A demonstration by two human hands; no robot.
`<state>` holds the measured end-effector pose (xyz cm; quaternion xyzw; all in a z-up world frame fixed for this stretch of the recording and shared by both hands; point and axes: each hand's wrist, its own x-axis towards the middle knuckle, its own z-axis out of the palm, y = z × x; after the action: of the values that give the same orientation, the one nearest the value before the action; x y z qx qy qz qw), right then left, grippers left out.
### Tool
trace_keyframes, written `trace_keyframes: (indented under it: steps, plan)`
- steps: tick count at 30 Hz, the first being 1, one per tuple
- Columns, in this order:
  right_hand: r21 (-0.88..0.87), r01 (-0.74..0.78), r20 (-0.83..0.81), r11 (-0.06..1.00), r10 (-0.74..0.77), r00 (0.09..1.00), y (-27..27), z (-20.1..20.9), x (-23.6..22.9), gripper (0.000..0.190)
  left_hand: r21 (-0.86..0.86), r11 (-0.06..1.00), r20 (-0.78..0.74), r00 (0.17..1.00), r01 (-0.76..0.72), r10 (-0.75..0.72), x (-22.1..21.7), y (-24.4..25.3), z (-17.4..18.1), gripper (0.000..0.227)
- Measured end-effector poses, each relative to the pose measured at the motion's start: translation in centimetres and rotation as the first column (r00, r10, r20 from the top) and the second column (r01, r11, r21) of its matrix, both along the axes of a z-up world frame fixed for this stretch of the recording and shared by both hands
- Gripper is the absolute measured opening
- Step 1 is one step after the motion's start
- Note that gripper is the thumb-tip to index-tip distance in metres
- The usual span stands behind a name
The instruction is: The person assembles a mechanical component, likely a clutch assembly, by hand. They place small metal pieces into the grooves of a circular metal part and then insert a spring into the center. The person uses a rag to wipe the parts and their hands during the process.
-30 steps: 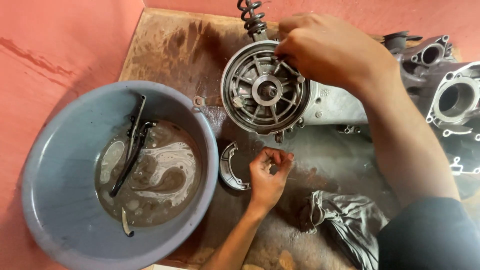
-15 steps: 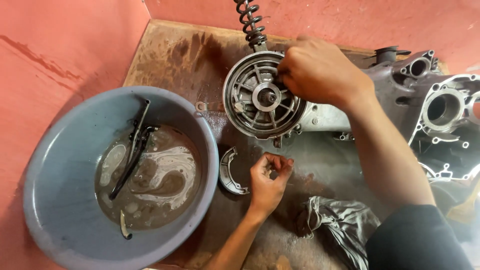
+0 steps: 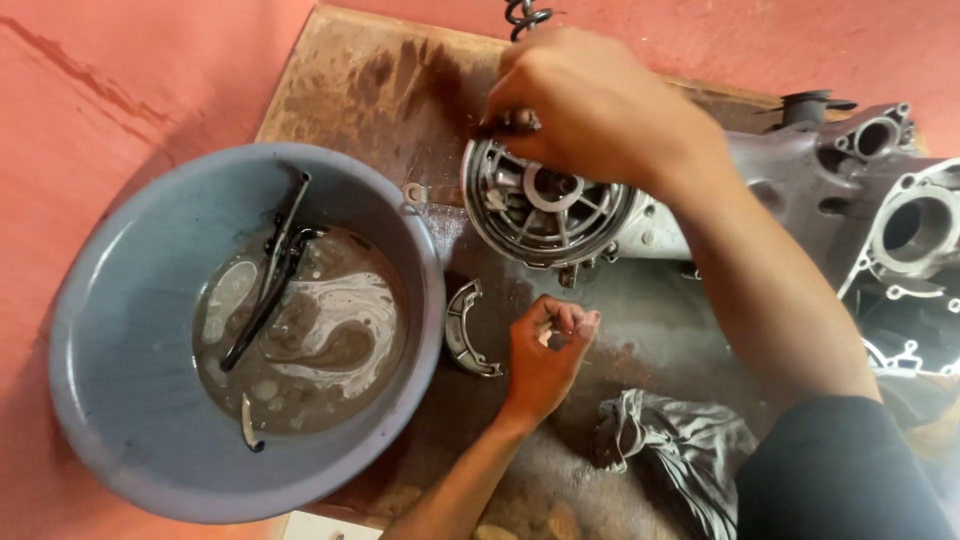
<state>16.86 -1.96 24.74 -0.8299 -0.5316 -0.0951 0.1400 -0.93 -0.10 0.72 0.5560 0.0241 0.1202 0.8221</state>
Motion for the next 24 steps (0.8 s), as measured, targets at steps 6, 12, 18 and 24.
trace_keyframes:
  steps: [6,12,18,24]
  plan:
    - [-0.439,0.104,-0.061,0.893,-0.145,0.988,3.2,-1.9,1.1,0.027,-0.064,0.998,-0.007,1.0,-0.019,0.018,0.5,0.7,0.5,0.029]
    - [-0.616,-0.017,-0.115,0.788,-0.068,0.991,3.9,-1.9,2.3,0.023,-0.032,0.999,0.033,0.999,0.024,-0.023,0.2,0.6,0.2,0.029]
    - [-0.578,0.088,0.003,0.811,-0.105,0.994,4.4,-1.3,0.8,0.02,-0.098,0.992,0.04,0.996,0.085,-0.081,-0.2,0.2,0.5,0.026]
    - [-0.659,0.038,0.046,0.751,-0.01,0.999,3.4,-2.3,1.2,0.009,-0.034,0.998,-0.001,0.998,0.059,-0.059,-0.2,0.3,0.4,0.027]
